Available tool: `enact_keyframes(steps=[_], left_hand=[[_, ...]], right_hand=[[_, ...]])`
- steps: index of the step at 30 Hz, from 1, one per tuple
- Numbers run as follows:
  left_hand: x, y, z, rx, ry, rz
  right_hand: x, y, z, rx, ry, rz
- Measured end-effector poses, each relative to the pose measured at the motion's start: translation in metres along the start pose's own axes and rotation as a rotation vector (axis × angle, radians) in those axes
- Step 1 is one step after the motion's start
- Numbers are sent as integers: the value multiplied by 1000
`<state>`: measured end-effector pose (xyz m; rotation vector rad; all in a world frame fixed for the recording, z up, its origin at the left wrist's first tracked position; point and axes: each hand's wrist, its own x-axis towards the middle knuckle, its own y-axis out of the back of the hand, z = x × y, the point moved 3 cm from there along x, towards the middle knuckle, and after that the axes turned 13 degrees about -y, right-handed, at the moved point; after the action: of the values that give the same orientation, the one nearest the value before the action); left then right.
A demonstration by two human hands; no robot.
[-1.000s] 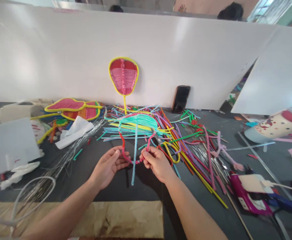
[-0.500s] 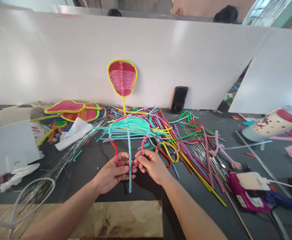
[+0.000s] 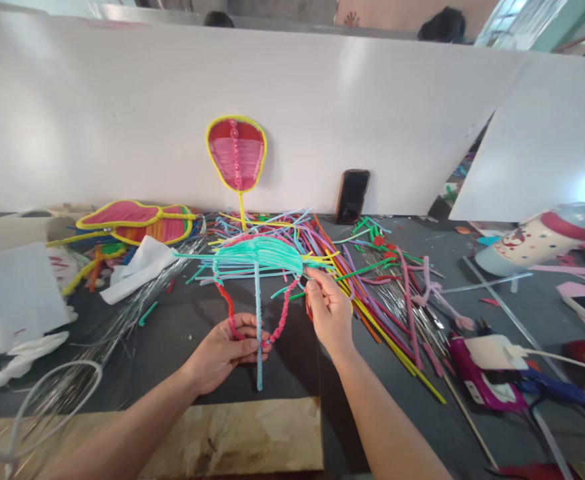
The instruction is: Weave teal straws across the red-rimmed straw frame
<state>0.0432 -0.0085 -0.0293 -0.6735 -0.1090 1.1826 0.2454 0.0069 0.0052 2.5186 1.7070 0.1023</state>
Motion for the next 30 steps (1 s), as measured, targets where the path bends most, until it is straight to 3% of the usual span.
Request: enact_keyframes(steps=[5,10,14,17,20,23,25,27,30], left_hand=[[0,0,-2,27,-6,-12],[-1,0,-2,22,4,-14],[-3,-2,-1,-17,57,-41],[-4,-5,0,-37,88,-82],[-3,-4,0,-32,53,-82],[-2,-2,0,3,-39,-23],[-2,-2,0,36,-89,13],[-2,-3,0,63,-113,25],[-3,-7,0,85,-117,19]], right_hand=[[2,-4,7,42,-83,-107],[5,-3,12,229,-163,-72],[5,-9,7,568,-310,-283],[4,-13,7,651,-417,-384],[5,-10,12,496,-358,-274],[7,1,8,133,-61,40],[4,6,2,-65,108,169],[2,5,-1,-154,145,161],[1,1,1,-143,29,66]])
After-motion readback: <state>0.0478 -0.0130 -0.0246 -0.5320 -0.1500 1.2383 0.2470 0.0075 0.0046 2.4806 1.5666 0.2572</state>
